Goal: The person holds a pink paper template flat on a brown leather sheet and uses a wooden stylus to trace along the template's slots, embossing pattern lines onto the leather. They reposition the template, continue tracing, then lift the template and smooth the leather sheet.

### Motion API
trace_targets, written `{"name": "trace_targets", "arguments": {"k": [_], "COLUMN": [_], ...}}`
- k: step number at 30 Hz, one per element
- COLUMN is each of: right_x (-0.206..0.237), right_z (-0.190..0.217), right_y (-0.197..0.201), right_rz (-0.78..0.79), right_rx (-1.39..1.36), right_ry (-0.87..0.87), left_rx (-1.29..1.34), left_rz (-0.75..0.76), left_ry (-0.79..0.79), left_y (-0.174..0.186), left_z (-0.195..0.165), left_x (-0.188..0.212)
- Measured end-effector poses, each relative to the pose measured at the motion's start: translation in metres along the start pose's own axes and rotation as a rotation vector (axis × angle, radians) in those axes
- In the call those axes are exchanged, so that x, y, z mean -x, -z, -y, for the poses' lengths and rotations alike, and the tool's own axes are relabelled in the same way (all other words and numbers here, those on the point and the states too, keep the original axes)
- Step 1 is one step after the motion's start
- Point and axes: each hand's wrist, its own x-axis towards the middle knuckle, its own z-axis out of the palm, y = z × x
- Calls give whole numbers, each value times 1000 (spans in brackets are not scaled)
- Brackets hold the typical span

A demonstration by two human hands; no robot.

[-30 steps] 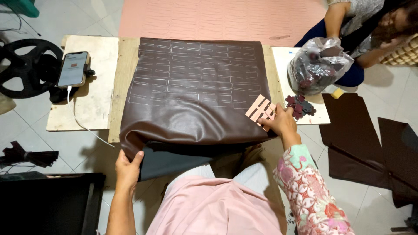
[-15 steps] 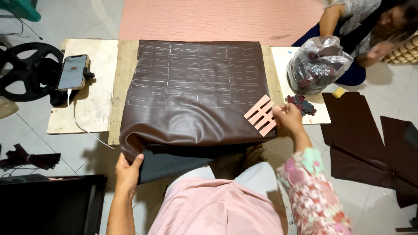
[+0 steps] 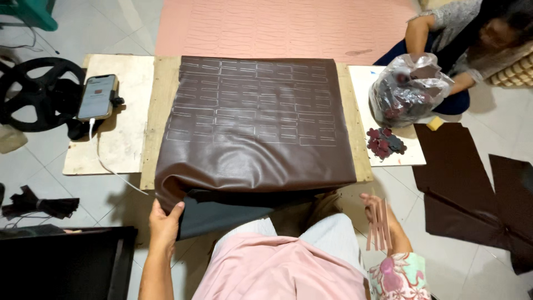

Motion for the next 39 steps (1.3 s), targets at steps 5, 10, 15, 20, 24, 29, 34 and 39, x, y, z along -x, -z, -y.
{"name": "trace_targets", "arguments": {"k": [5, 10, 15, 20, 24, 29, 34, 39], "right_x": [1, -6, -11, -17, -18, -18, -13, 11], "right_z": [4, 8, 3, -2, -3, -7, -14, -28], "right_y": [-45, -61, -59, -73, -87, -101, -113, -127], "right_rz": [-100, -160, -165, -169, -106, -36, 92, 195], "right_rx": [80, 137, 189, 176, 197, 73, 12, -250], "right_ry": [25, 29, 28, 105, 155, -57, -310, -479], "left_rx": [-29, -31, -30, -55, -123, -52, 397, 772], "left_rz": [-2, -19, -37, -62, 15, 168, 366, 556], "left_ry": [-64, -50, 8, 136, 198, 328, 322, 319], "left_y": [-1, 3, 9, 12, 17, 16, -2, -6], "left_z": [-1, 0, 5, 14, 18, 18, 18, 27], "left_x": [1, 6, 6, 5, 6, 11, 14, 18]}}
